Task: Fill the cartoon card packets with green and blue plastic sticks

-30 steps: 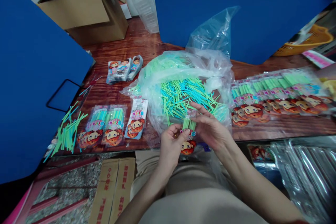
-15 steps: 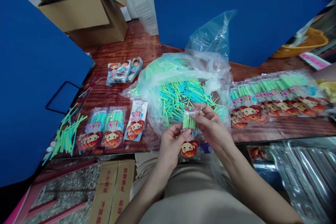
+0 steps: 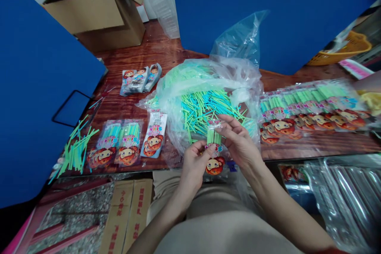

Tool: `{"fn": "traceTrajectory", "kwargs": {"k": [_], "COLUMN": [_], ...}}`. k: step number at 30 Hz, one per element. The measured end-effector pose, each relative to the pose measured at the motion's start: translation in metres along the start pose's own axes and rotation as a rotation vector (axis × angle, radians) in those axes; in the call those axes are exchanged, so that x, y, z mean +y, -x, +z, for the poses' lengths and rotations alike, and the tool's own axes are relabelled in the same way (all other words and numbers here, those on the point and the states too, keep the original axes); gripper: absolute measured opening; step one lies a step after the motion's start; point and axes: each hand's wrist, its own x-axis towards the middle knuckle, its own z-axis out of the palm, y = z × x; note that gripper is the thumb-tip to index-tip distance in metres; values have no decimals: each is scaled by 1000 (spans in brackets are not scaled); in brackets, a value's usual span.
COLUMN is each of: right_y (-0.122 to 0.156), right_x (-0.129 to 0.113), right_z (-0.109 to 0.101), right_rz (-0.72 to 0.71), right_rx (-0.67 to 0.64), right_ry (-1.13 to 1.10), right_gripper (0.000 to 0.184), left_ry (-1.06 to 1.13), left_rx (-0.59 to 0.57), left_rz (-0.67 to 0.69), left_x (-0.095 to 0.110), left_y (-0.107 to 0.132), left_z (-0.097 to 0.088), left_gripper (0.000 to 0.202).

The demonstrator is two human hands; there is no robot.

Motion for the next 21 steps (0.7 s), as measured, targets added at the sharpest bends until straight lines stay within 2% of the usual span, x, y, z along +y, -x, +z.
{"fn": "traceTrajectory", "kwargs": {"k": [6,8,10,12,15,18,21], "right_y": [6,11,13,12,9,7,5], "right_x": [2,0,-1,-3,-2,4,12], "right_z": [-5,-6,-5,-4,-5,-10,-14], "right_rz": [23,-12,-78,-120,-121,-99,-84], "right_rx": [-37,-20,9,3,4,50,12], "right_ry": [51,103,136,129,160,267,438], "right_gripper": [36,36,33,28,26,30,34], "left_ry": [16,45,65,76,17,-113,-282], "left_rx": [32,16,-8,-2,108,304,550], "left_rz": [-35,-57,-77,-66,53,246,431], "left_x": [0,2,9,22,51,79,97], "left_y": [7,12,15,17,22,19,6], "left_z": [4,4,1,-11,-49,-109,-170], "left_gripper": [30,32,36,39,36,35,36]}}
